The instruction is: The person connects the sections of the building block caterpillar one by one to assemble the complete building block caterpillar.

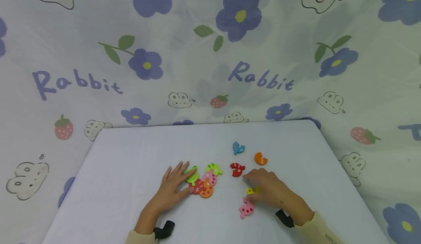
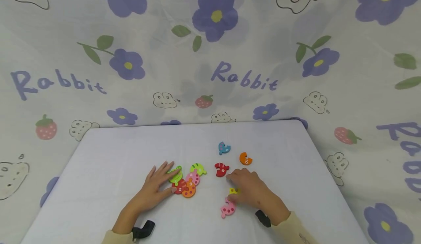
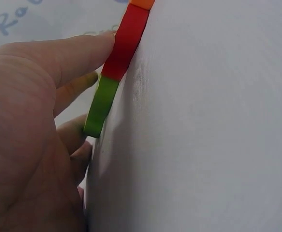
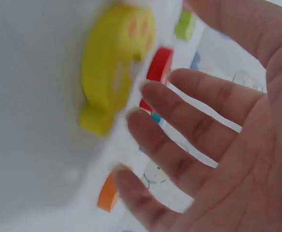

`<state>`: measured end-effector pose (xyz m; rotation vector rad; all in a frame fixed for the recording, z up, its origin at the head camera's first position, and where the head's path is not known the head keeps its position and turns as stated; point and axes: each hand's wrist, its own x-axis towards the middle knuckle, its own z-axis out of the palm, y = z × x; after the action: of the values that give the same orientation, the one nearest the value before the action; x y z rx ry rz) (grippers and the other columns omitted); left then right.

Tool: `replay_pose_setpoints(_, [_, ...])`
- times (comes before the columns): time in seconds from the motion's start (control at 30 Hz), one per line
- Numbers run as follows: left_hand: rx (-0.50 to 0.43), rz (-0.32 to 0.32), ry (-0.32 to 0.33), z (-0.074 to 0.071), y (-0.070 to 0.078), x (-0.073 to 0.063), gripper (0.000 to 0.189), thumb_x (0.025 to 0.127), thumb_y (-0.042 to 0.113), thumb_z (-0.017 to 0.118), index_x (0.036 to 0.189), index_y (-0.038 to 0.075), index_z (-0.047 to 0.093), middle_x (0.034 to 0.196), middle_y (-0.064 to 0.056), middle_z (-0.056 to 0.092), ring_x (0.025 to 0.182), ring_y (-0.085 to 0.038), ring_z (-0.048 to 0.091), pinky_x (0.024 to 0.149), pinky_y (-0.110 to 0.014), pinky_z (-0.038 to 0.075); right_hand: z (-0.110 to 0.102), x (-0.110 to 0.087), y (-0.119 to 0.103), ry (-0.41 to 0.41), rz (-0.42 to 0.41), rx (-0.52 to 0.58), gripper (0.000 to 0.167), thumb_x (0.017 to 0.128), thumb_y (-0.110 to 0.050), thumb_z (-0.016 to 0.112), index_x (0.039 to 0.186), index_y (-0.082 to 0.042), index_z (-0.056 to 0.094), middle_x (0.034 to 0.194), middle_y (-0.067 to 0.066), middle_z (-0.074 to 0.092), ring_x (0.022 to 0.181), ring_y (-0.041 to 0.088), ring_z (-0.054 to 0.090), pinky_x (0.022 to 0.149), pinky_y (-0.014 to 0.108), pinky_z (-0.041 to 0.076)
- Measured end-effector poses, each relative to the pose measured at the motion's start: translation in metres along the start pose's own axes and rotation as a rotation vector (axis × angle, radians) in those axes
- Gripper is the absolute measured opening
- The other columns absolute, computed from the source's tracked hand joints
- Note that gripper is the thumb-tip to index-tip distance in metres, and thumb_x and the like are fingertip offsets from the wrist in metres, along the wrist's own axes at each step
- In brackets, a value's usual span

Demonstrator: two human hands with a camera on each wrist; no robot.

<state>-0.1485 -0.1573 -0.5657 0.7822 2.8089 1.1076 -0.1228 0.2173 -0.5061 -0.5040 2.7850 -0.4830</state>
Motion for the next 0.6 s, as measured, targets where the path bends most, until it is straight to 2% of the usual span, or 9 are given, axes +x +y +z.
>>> replay_pose_setpoints(0.2, [-0.007,-0.043,-0.038,-0.003,0.0,0.001,0.063,0.096,0.038,0.076,0.154,0.025,0.056,0.17,-0.008,0.031,0.158,-0.037,0.017,0.124,-0.065,-0.003,0.022,-0.022,-0.012,0.12,-0.079,-0.126,0.06,0.073,-0.063,0.089,0.115,-0.023,0.075,0.122,-0.005,0.063,0.119,0.022,0.051,0.097,0.057,0.044])
replay_pose_setpoints(0.33, [0.002,-0.042,-0.039,-0.003,-0.001,0.001,0.063,0.096,0.038,0.076,0.154,0.026,0.056,0.17,-0.008,0.031,0.158,-0.037,0.017,0.124,-0.065,-0.003,0.035,-0.029,-0.012,0.158,-0.076,-0.164,0.057,0.068,-0.066,0.09,0.105,-0.026,0.074,0.121,-0.005,0.056,0.121,0.024,0.046,0.095,0.055,0.043])
replay_pose_setpoints(0.6, [-0.003,-0.04,-0.036,0.0,-0.002,0.0,0.062,0.096,0.041,0.075,0.153,0.027,0.056,0.17,-0.007,0.031,0.159,-0.037,0.017,0.124,-0.064,-0.004,0.04,-0.032,-0.009,0.15,-0.084,-0.152,0.049,0.076,-0.052,0.091,0.113,-0.024,0.075,0.118,-0.005,0.055,0.115,0.021,0.045,0.091,0.049,0.047])
